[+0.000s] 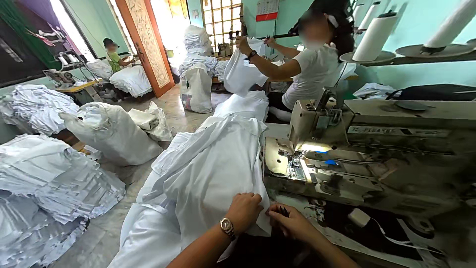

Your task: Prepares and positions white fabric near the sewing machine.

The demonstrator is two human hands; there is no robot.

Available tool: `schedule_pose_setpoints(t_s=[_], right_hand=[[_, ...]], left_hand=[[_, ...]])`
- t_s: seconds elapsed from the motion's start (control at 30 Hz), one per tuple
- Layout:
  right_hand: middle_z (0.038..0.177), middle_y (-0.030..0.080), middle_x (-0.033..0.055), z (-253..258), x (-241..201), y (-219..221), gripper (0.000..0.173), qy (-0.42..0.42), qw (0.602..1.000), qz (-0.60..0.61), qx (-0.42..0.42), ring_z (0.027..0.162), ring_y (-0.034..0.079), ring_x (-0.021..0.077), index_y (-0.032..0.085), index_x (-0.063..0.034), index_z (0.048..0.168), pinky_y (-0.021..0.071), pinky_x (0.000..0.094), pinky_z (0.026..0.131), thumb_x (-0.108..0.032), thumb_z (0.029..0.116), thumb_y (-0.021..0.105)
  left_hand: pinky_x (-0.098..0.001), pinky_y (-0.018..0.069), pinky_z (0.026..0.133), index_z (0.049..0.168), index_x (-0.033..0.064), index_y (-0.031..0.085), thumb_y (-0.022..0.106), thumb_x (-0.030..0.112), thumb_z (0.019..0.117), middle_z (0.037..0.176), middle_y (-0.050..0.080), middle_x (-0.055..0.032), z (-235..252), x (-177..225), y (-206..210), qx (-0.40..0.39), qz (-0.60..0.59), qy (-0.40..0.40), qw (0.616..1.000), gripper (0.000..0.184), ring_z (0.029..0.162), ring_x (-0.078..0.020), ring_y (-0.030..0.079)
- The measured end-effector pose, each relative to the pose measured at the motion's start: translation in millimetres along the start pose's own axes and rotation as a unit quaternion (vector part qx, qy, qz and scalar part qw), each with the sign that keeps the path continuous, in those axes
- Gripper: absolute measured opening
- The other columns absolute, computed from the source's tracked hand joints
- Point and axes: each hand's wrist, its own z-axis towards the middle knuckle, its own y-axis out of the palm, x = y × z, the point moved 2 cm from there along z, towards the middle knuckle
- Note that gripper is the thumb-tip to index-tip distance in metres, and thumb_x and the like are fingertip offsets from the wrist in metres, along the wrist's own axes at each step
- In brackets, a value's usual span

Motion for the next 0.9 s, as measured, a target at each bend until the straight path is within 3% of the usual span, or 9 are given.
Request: schedule_pose_setpoints(t_s=[0.1, 0.2, 0.27, 0.37, 0.47, 0.6, 0.73, 0.8, 0.9], right_hand=[[0.085, 0.071, 0.0004, -3.2, 0.4, -6.4, 0.024, -0.022, 1.000, 0.006, -0.007, 0.055, 0.056, 0.0046, 0.067, -0.0061, 0.115, 0.0476, 0.0214, 0.048, -0.022, 0.0978, 0.066], [0.106, 0.072, 0.0007, -12.8, 6.2, 5.3, 0.065, -0.131, 0.991, -0.002, 0.000, 0.085, 0.069, 0.0076, 0.054, -0.0054, 0.138, 0.0594, 0.0272, 0.074, -0.026, 0.0830, 0.083], [0.117, 0.071, -0.0009, -23.3, 7.7, 20.1, 0.082, -0.165, 0.985, 0.051, -0.016, 0.100, 0.070, 0.0076, 0.045, -0.0037, 0.145, 0.0612, 0.0295, 0.087, -0.034, 0.0798, 0.086], [0.106, 0.069, -0.0074, -33.1, 12.2, 34.6, 0.088, -0.135, 0.984, 0.117, 0.028, 0.080, 0.065, -0.0003, 0.040, -0.0053, 0.144, 0.0565, 0.0219, 0.065, -0.046, 0.0787, 0.084], [0.109, 0.071, -0.0018, -27.9, 7.6, 29.7, 0.070, -0.143, 0.982, 0.095, 0.083, 0.089, 0.069, 0.0028, 0.047, -0.0009, 0.141, 0.0603, 0.0232, 0.077, -0.015, 0.0817, 0.081], [0.107, 0.075, -0.0002, -24.0, 2.2, 29.8, 0.052, -0.160, 0.979, 0.051, 0.119, 0.097, 0.072, 0.0055, 0.061, -0.0020, 0.128, 0.0605, 0.0254, 0.088, -0.011, 0.0817, 0.083], [0.099, 0.076, 0.0038, -35.7, 7.6, 40.6, 0.030, -0.116, 0.982, 0.003, 0.146, 0.092, 0.071, 0.0033, 0.068, 0.0028, 0.116, 0.0593, 0.0257, 0.088, -0.003, 0.0867, 0.073], [0.099, 0.076, 0.0054, -39.7, 14.3, 39.2, 0.025, -0.107, 0.985, -0.012, 0.136, 0.093, 0.072, 0.0040, 0.070, 0.0032, 0.115, 0.0592, 0.0267, 0.089, -0.002, 0.0904, 0.069], [0.099, 0.075, 0.0077, -41.3, 13.9, 37.5, 0.027, -0.114, 0.983, -0.018, 0.146, 0.092, 0.071, 0.0062, 0.068, 0.0053, 0.117, 0.0592, 0.0289, 0.089, -0.002, 0.0902, 0.069]], left_hand=[[-0.0465, 0.0529, 0.098, 0.117, -0.0038, 0.061, 0.050, 0.022, 0.1061, 0.121, 0.063, -0.0227, -7.2, 9.6, -8.7, 0.049, -0.139, 0.050, 0.988, 0.030, 0.111, -0.0322, 0.065], [-0.0371, 0.0532, 0.086, 0.104, -0.0043, 0.061, 0.055, 0.020, 0.1028, 0.108, 0.062, -0.0193, -14.3, 17.7, -13.3, 0.116, -0.261, 0.102, 0.953, 0.025, 0.096, -0.0240, 0.062], [-0.0303, 0.0538, 0.080, 0.095, -0.0031, 0.060, 0.061, 0.023, 0.1018, 0.111, 0.059, -0.0179, -20.2, 20.6, -14.3, 0.114, -0.315, 0.161, 0.928, 0.027, 0.092, -0.0178, 0.060], [-0.0296, 0.0523, 0.085, 0.086, -0.0010, 0.062, 0.068, 0.020, 0.0981, 0.112, 0.060, -0.0173, -26.6, 23.2, -11.4, 0.103, -0.334, 0.235, 0.907, 0.025, 0.098, -0.0176, 0.060], [-0.0318, 0.0571, 0.090, 0.097, -0.0046, 0.063, 0.064, 0.013, 0.0997, 0.116, 0.061, -0.0159, -23.9, 14.6, 0.8, 0.087, -0.417, 0.178, 0.887, 0.018, 0.104, -0.0169, 0.064], [-0.0354, 0.0605, 0.077, 0.138, 0.0032, 0.036, 0.063, 0.011, 0.0977, 0.120, 0.063, -0.0102, -18.8, 13.1, 9.2, 0.042, -0.675, -0.039, 0.736, 0.050, 0.089, -0.0171, 0.069], [-0.0323, 0.0593, 0.075, 0.141, 0.0096, 0.040, 0.060, 0.008, 0.0988, 0.103, 0.070, -0.0075, -14.3, 7.4, 13.9, -0.012, -0.768, -0.078, 0.636, 0.047, 0.081, -0.0144, 0.069], [-0.0319, 0.0594, 0.076, 0.135, 0.0063, 0.049, 0.061, 0.007, 0.0989, 0.105, 0.071, -0.0082, -11.7, 7.0, 12.6, -0.016, -0.758, -0.055, 0.649, 0.038, 0.084, -0.0146, 0.070], [-0.0326, 0.0605, 0.080, 0.119, -0.0012, 0.059, 0.071, 0.005, 0.0927, 0.098, 0.074, -0.0084, -14.8, 7.8, -3.0, 0.101, -0.637, 0.000, 0.764, 0.029, 0.086, -0.0144, 0.072]])
